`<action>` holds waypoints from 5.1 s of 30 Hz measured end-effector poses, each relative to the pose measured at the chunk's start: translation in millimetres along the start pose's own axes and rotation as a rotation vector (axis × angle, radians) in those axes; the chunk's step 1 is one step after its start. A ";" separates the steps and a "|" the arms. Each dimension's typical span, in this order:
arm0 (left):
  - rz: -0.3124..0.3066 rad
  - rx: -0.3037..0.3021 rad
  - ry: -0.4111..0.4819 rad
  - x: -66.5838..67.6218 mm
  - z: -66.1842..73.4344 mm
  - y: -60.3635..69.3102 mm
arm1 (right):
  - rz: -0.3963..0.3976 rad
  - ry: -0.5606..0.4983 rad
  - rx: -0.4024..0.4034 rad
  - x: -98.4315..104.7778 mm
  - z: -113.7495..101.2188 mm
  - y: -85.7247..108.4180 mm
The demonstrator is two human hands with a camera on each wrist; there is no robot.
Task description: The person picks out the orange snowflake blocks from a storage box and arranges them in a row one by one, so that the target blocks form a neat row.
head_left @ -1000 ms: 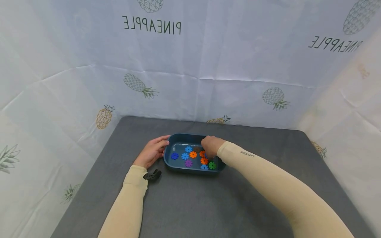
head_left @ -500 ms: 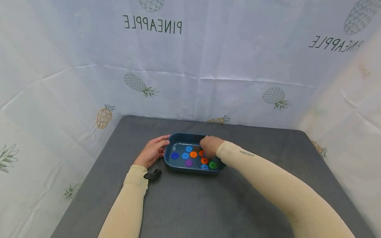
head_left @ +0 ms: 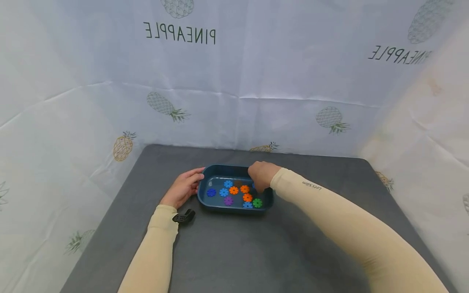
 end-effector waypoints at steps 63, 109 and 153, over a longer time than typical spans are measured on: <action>-0.010 0.003 -0.062 0.5 -0.4 -1.2 | 0.720 -0.689 -0.204 -117.0 177.6 111.2; 0.017 0.001 -0.029 -3.5 -4.5 -4.5 | 0.598 -0.379 0.116 3.7 57.7 61.8; 0.076 0.022 -0.020 1.0 -4.8 -3.6 | 0.264 -0.107 0.057 -11.4 -14.2 -36.9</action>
Point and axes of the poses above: each hand's wrist, its own y-axis away from the middle knuckle, its own x-axis out of the back of the hand, z = x × y, the point moved 8 cm from there along -y, towards the middle knuckle, and after that the axes turned 9 degrees about x, right-handed, at the moved point
